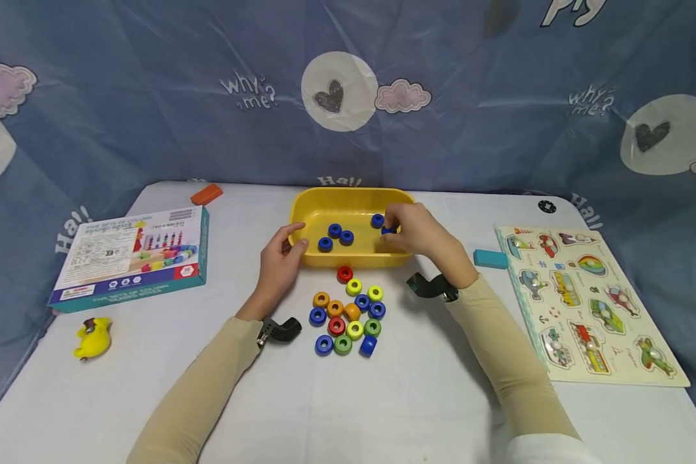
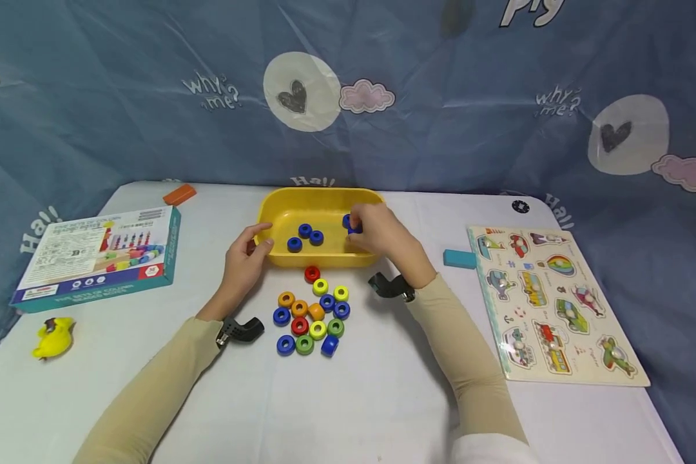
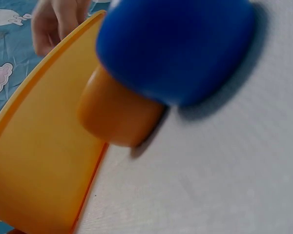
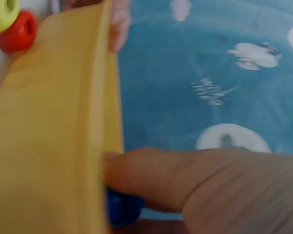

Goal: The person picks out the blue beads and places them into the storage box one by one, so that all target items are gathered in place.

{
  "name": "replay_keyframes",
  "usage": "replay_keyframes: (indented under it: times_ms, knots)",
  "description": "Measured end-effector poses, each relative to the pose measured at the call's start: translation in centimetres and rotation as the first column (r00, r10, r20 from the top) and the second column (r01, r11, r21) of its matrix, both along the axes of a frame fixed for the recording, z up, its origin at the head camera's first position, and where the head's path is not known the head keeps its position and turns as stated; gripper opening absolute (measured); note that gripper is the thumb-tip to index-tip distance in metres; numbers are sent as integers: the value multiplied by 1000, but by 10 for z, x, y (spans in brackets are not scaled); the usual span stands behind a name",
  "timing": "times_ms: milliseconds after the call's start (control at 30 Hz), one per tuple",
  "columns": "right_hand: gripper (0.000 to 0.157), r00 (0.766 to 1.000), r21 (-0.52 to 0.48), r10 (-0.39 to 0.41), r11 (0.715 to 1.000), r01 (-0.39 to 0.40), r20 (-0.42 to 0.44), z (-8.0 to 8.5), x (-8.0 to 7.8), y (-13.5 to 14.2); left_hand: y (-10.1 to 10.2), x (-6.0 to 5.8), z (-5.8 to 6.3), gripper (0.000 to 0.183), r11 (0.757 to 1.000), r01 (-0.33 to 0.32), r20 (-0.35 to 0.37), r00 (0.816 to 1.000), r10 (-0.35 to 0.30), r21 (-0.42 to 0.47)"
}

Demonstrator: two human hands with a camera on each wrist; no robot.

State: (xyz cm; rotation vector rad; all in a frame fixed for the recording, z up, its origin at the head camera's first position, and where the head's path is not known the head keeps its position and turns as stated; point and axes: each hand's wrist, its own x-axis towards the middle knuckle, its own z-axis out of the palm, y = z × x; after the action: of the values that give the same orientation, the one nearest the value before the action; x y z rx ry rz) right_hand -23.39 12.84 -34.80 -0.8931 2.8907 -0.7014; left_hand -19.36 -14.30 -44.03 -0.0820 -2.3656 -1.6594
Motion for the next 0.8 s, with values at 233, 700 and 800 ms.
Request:
replay_keyframes:
  times_ms: [233,700,800]
  knots:
    - [9,995,27,-26,999,24,96,-28,-29,-33,1,2,-3,35,1000,-3,-5,1000,3,13]
    - [23,997,-131,-2,991,12,76,-23,-20,-32,0,1,1,36,1000,-2,9,1000,2,-11]
    - [20,996,-203,82,976,-76,21,-14,2,-28,-1,1,2,36,1000,5,4,1000,-5,-14]
